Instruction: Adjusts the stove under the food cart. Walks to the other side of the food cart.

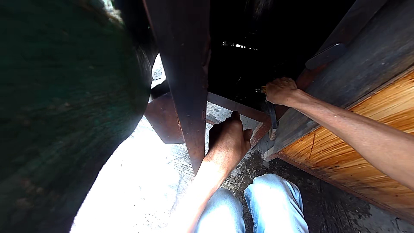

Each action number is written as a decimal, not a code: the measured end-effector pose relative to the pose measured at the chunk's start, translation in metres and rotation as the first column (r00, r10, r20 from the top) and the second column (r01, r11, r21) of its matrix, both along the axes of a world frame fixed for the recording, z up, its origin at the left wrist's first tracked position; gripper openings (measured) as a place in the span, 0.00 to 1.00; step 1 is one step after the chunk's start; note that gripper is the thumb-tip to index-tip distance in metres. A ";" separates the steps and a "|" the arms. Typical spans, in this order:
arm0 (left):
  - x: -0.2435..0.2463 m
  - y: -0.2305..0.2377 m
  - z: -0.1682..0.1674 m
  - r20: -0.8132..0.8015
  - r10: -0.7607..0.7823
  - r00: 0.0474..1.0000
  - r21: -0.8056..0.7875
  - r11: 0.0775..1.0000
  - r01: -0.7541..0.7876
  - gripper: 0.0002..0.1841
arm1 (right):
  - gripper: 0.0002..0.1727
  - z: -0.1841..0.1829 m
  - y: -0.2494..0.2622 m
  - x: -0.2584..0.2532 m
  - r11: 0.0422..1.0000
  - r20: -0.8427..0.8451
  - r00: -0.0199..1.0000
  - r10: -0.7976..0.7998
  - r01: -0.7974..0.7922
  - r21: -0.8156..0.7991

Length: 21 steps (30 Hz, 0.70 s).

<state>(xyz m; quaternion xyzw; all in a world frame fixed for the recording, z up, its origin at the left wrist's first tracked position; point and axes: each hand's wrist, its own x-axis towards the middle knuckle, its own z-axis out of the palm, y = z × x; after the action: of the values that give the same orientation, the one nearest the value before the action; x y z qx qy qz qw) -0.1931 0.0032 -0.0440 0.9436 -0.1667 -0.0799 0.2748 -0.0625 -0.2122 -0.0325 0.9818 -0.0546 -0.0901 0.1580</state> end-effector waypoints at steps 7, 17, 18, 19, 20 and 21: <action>-0.002 -0.002 0.001 -0.021 -0.008 1.000 0.008 1.000 0.008 0.30 | 0.16 -0.001 0.000 0.000 1.000 0.005 1.000 -0.001 0.001 -0.005; -0.005 -0.004 0.002 -0.027 -0.028 0.999 0.019 0.999 0.029 0.31 | 0.17 -0.001 0.000 -0.003 1.000 0.020 1.000 -0.002 0.002 0.008; -0.005 -0.004 0.002 -0.027 -0.033 0.999 0.023 0.999 0.034 0.31 | 0.17 0.000 0.001 -0.004 1.000 0.022 1.000 -0.003 0.003 0.010; -0.005 -0.005 0.002 -0.025 -0.037 0.999 0.022 0.999 0.038 0.31 | 0.16 0.000 0.002 -0.005 1.000 0.030 1.000 -0.002 0.001 0.016; -0.005 -0.005 0.001 -0.022 -0.039 0.999 0.021 0.999 0.040 0.31 | 0.16 0.000 0.002 -0.006 1.000 0.036 0.999 -0.001 0.000 0.016; -0.005 -0.005 0.001 -0.024 -0.041 0.999 0.021 0.999 0.041 0.31 | 0.15 0.000 0.002 -0.007 1.000 0.035 0.999 0.000 -0.001 0.014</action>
<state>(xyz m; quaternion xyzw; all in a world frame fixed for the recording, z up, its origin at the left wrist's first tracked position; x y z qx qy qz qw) -0.1985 -0.0022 -0.0428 0.9418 -0.1819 -0.0984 0.2650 -0.0691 -0.2107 -0.0323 0.9843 -0.0565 -0.0730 0.1503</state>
